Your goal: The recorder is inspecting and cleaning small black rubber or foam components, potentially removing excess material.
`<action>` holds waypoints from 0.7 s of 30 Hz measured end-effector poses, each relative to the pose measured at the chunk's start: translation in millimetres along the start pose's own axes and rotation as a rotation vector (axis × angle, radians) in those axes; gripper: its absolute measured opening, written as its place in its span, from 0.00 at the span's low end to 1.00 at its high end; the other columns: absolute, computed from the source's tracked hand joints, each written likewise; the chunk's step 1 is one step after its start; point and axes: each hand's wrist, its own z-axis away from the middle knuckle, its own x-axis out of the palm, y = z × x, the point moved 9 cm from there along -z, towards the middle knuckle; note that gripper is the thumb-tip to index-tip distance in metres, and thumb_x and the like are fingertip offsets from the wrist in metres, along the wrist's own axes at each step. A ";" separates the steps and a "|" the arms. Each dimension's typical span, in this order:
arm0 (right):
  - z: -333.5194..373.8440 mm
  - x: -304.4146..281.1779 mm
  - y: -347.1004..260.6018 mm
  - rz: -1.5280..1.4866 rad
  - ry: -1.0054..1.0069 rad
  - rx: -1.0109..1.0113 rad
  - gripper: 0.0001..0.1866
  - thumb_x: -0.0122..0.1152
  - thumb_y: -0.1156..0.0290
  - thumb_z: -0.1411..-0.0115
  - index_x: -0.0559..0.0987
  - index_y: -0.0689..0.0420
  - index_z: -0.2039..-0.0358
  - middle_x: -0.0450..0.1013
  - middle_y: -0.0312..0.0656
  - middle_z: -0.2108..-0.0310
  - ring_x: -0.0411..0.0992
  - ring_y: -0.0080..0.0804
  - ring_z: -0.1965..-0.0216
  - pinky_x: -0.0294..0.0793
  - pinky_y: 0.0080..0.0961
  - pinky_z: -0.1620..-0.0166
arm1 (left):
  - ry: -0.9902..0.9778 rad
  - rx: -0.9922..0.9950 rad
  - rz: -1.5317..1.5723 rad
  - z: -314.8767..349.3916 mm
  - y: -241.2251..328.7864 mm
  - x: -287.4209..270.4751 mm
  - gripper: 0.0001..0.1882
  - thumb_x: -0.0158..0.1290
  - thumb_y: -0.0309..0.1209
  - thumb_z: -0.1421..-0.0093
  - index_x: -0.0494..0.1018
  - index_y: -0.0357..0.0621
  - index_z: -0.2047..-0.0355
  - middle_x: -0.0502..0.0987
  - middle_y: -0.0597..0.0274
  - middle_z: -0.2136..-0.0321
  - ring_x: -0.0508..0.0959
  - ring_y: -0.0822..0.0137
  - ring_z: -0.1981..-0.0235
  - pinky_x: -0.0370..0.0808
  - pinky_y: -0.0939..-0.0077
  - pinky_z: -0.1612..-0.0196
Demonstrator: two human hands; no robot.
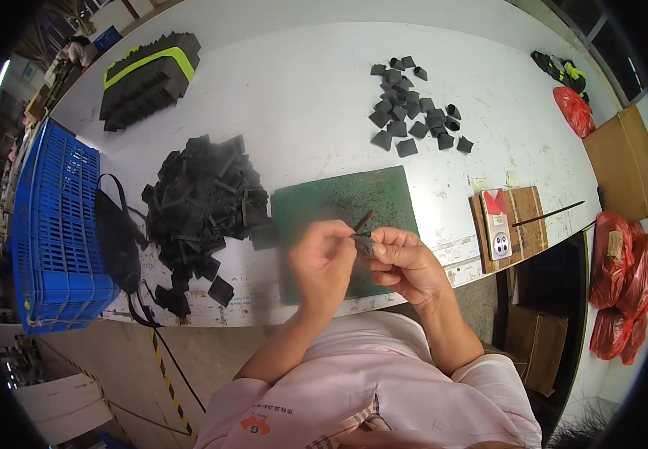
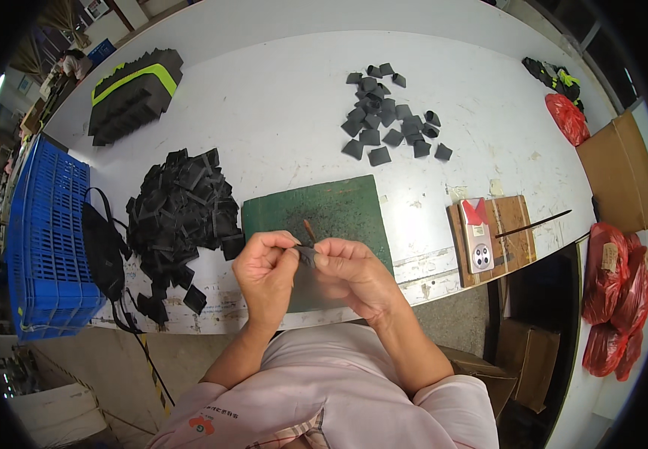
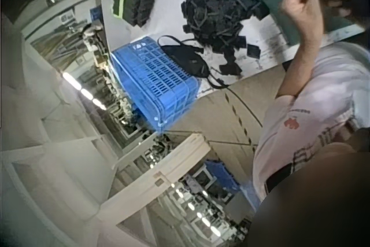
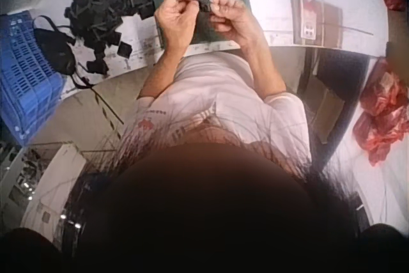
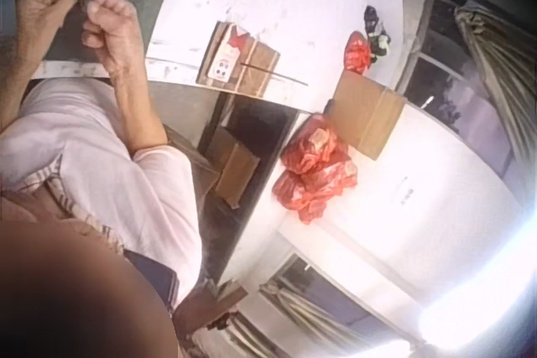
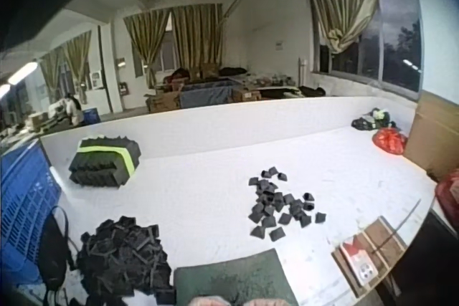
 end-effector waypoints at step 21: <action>-39.1 26.7 -48.0 0.411 -0.232 -0.282 0.16 0.51 0.59 0.42 0.67 0.54 0.82 0.56 0.25 0.86 0.49 0.12 0.84 0.49 0.12 0.82 | -0.214 -0.942 1.391 -8.4 -35.3 39.4 0.09 0.40 0.19 0.46 0.65 0.33 0.64 0.69 0.65 0.80 0.56 0.81 0.93 0.53 0.88 0.90</action>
